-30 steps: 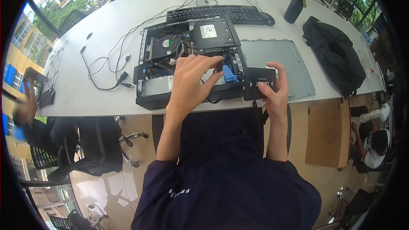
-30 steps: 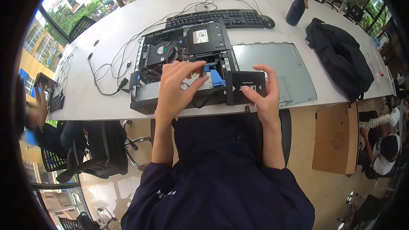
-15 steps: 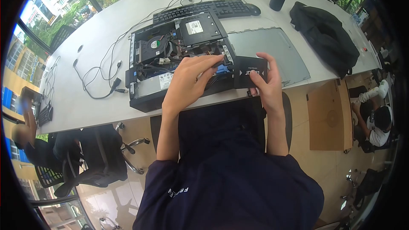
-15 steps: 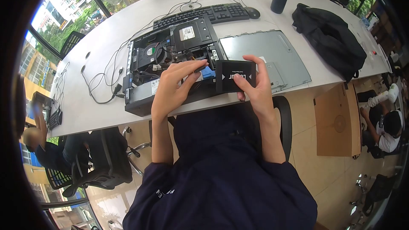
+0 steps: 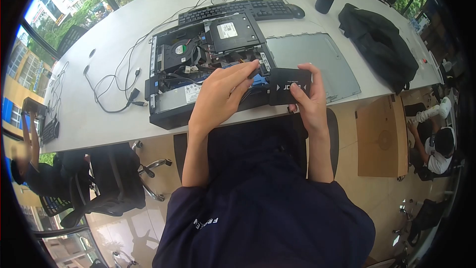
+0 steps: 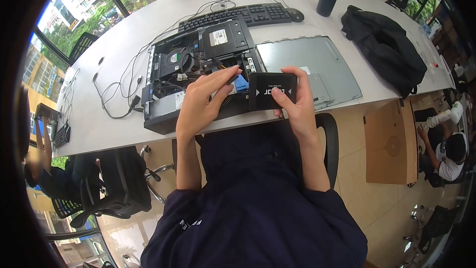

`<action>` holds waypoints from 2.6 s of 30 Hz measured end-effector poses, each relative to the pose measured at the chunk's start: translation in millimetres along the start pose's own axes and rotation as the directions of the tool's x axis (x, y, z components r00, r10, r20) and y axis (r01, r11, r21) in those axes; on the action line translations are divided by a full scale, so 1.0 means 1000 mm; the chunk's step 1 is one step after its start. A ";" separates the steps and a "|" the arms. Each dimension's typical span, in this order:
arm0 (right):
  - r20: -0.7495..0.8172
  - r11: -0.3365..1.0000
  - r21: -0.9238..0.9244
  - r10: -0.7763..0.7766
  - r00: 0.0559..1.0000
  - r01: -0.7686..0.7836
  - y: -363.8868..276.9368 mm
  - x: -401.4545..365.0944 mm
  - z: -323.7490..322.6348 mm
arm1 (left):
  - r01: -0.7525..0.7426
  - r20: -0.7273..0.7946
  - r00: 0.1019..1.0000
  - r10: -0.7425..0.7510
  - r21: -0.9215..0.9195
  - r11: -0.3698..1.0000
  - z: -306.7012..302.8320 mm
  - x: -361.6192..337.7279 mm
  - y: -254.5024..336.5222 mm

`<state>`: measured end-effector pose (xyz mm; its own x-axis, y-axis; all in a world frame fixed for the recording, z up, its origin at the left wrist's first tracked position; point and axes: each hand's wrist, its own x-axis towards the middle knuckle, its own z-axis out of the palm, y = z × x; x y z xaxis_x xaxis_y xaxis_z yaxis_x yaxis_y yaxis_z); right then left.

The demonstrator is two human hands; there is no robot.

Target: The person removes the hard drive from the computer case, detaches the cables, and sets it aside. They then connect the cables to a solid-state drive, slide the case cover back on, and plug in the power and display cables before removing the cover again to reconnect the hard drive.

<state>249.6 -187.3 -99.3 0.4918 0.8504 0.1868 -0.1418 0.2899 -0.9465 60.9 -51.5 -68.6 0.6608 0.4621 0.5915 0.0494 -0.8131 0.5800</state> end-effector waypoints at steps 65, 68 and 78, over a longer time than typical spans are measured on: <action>-0.166 0.922 -0.275 -0.324 0.931 0.272 0.008 -0.025 0.049 | 0.019 -0.229 0.973 -0.035 -0.073 0.997 0.010 -0.005 0.003; -0.177 0.945 -0.239 -0.269 0.947 0.224 0.009 -0.025 0.048 | -0.017 -0.211 0.978 0.003 -0.063 0.998 0.009 -0.006 0.005; -0.181 0.949 -0.243 -0.247 0.952 0.200 0.011 -0.028 0.051 | -0.040 -0.100 0.995 0.030 -0.092 0.995 -0.001 -0.010 0.005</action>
<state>190.3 -185.2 -101.0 0.6589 0.6583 0.3639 0.1727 0.3385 -0.9250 54.2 -60.1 -70.9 0.5837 0.4702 0.6620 -0.0458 -0.7949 0.6051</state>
